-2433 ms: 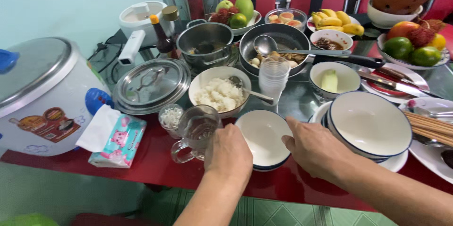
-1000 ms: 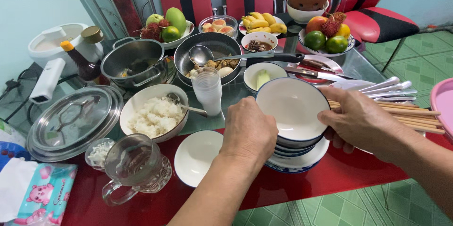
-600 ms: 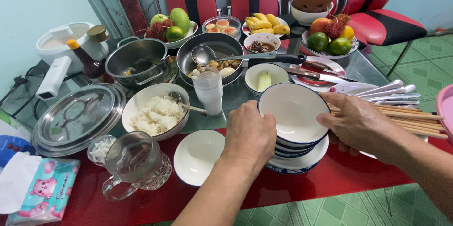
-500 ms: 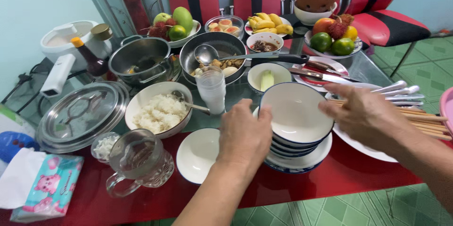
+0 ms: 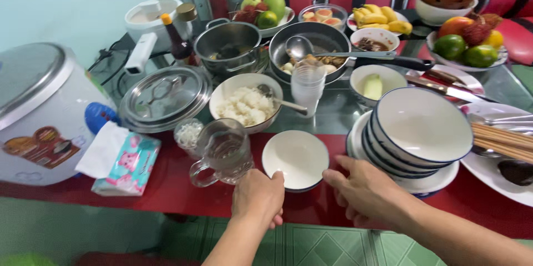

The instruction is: The person organizes tableware on a dining table. They separate and stack spoons, forks, and chopsticks, then stack plastic cups and ceramic bowls. The person also arranges chopsticks and spoons on a plate.

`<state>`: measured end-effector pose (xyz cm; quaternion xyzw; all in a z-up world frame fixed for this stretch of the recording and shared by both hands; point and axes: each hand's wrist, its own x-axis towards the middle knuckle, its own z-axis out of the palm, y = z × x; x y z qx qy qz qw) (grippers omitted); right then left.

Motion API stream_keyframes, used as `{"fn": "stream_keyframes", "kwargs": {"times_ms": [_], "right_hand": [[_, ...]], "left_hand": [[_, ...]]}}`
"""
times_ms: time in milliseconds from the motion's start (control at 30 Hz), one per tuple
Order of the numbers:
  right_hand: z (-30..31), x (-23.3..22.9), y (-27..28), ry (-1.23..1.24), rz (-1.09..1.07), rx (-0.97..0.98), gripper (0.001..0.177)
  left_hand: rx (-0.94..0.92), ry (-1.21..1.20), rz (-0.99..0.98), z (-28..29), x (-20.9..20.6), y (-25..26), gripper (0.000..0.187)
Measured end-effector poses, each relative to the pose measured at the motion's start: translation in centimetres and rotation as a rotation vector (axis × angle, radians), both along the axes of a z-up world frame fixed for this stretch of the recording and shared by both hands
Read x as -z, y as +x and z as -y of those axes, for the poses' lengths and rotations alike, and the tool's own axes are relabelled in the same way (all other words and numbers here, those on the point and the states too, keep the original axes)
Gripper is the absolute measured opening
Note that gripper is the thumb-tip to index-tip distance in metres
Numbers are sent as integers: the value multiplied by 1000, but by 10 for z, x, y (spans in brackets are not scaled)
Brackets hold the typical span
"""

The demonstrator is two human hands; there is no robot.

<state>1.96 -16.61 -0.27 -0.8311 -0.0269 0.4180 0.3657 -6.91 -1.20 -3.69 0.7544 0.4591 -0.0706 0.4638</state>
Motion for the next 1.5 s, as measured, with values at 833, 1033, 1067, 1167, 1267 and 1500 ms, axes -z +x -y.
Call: {"fn": "stream_keyframes", "kwargs": {"times_ms": [833,1033,1067,1167,1267,1500], "right_hand": [[18,-53,34,308,248,191,27],[81,-67,63,245,430,333,24],[90,-67,66,227,429,350,24],[112,-63,71,199,400,414,24],[130,-55,75,170,364,438,25],[142,-34,85,191,271,414,21]], "left_hand": [[135,288,759,6,-82,11,39],[304,253,928,51,-99,61,39],[330,242,894,60,-101,68,38],[391,131,903,81,-103,77,41],[355,-65,701,97,-104,83,47],[382,-176,599,109,-99,88,40]]}}
